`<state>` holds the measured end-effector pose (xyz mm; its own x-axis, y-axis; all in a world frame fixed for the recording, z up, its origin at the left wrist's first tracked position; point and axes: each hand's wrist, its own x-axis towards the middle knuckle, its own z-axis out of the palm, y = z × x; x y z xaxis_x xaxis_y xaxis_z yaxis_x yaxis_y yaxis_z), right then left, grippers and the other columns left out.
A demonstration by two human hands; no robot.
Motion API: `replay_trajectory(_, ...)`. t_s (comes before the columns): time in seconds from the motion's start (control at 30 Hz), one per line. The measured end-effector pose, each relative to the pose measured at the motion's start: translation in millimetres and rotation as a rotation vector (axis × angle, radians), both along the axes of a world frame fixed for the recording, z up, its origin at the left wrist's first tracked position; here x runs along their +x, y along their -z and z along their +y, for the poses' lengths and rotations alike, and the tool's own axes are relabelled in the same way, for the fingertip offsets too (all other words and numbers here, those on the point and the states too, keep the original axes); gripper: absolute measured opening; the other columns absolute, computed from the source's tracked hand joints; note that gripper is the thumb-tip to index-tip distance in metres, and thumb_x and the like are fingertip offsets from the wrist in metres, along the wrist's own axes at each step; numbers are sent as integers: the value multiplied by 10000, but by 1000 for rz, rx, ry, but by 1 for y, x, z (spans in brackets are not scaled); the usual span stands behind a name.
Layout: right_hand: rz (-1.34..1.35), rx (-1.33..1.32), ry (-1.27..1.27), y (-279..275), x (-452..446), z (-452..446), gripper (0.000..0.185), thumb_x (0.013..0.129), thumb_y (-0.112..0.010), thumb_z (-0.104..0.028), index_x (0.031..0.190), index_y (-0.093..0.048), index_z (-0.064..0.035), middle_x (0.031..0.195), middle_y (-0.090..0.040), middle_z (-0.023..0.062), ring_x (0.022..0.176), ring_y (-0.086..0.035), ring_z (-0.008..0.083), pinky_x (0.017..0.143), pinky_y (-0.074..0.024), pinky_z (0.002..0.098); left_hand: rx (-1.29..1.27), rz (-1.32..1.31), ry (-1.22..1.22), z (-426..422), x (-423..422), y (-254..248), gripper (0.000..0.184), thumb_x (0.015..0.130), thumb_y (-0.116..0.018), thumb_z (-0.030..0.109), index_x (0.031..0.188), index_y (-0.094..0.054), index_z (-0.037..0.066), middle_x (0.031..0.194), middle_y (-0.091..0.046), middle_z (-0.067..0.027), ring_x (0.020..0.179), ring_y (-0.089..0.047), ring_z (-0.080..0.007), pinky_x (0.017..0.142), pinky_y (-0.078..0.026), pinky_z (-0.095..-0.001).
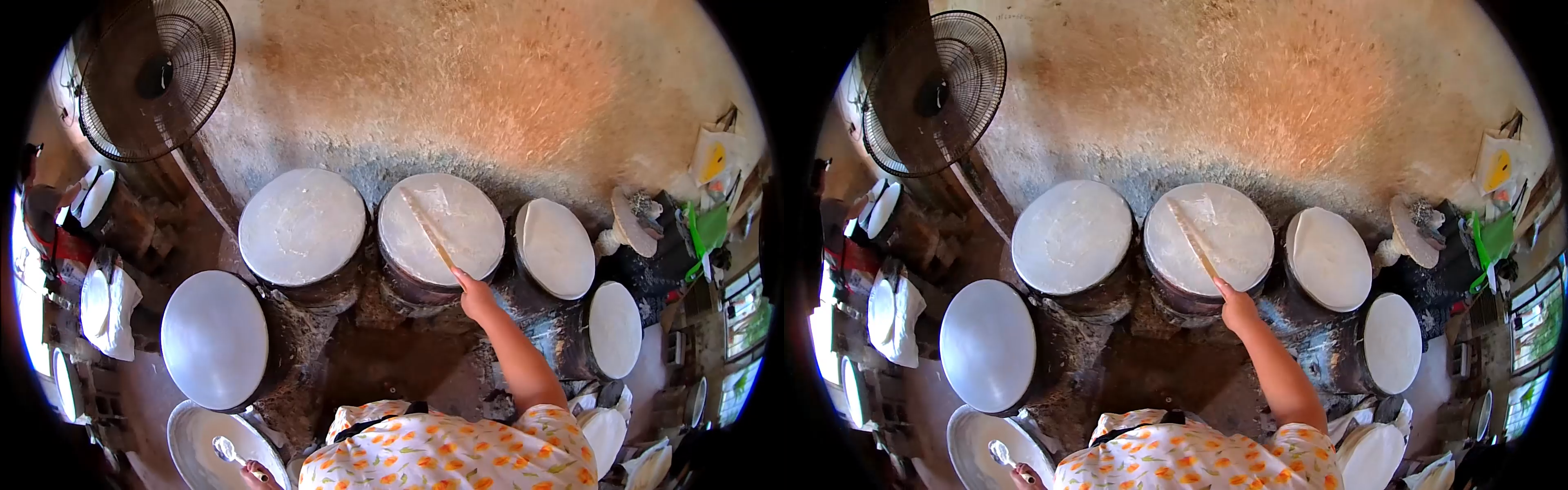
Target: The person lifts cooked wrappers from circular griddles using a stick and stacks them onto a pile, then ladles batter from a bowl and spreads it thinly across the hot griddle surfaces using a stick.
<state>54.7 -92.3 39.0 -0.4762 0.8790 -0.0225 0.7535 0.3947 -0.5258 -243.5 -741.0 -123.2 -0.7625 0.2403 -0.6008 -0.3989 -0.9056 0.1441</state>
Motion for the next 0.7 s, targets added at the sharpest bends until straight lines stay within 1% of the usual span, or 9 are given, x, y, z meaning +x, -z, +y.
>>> replay_trajectory(0.07,42,-14,49,-9,14,14,615,759,-460,60,1313,-473,-207,1070,-597,232,959,-595,376,812,-476,405,52,2,-36,-2,7,7,122,912,-432,134,908,-406,14,788,-438,-66,661,-450,-177,604,-443,-283)
replay_trajectory(0.13,147,15,258,-1,17,30,594,760,-458,53,1307,-477,-177,1077,-605,223,974,-593,382,816,-483,392,94,14,-59,-9,15,14,123,910,-429,128,870,-397,16,752,-432,-62,620,-449,-174,567,-454,-284)
replay_trajectory(0.2,35,68,153,21,11,26,608,777,-476,25,1322,-457,-243,1051,-604,243,931,-598,395,796,-486,430,122,39,-82,-22,28,27,135,908,-425,123,831,-389,18,716,-426,-58,579,-448,-171,531,-465,-284)
replay_trajectory(0.27,158,1,-120,24,-3,18,615,780,-454,32,1325,-457,-252,1119,-582,238,995,-569,406,846,-473,415,45,38,-105,-12,42,17,111,863,-423,111,808,-401,17,661,-438,-50,517,-435,-152,474,-449,-265)
replay_trajectory(0.37,375,51,-283,20,-49,25,614,776,-452,33,1322,-463,-246,1135,-573,241,1015,-561,407,855,-466,413,-51,-57,-166,9,60,-14,109,865,-411,113,801,-399,27,624,-427,-33,469,-401,-131,424,-413,-241)
replay_trajectory(0.43,277,-135,-220,9,-96,39,613,778,-442,26,1327,-459,-246,1120,-580,242,1012,-564,406,856,-462,417,-11,-36,-182,9,73,-24,105,864,-408,111,803,-396,27,624,-426,-32,468,-399,-128,418,-402,-239)
replay_trajectory(0.53,197,-83,-269,16,-170,66,597,795,-410,-2,1337,-446,-249,1056,-599,255,985,-573,412,842,-463,433,41,-3,-190,14,89,-46,96,862,-402,107,806,-389,30,627,-421,-32,477,-400,-118,413,-380,-236)
replay_trajectory(0.6,38,-135,-266,9,-214,74,578,814,-405,-13,1340,-442,-249,1072,-595,251,999,-568,410,849,-458,436,30,44,-200,14,99,-53,98,862,-400,111,804,-387,33,626,-412,-30,492,-409,-119,421,-384,-235)
replay_trajectory(0.7,-106,-106,-452,21,-240,44,554,856,-385,-46,1359,-413,-278,1145,-567,244,1043,-546,410,882,-440,440,81,89,-162,-3,110,-50,113,868,-388,127,800,-381,36,622,-402,-28,498,-410,-116,421,-386,-235)
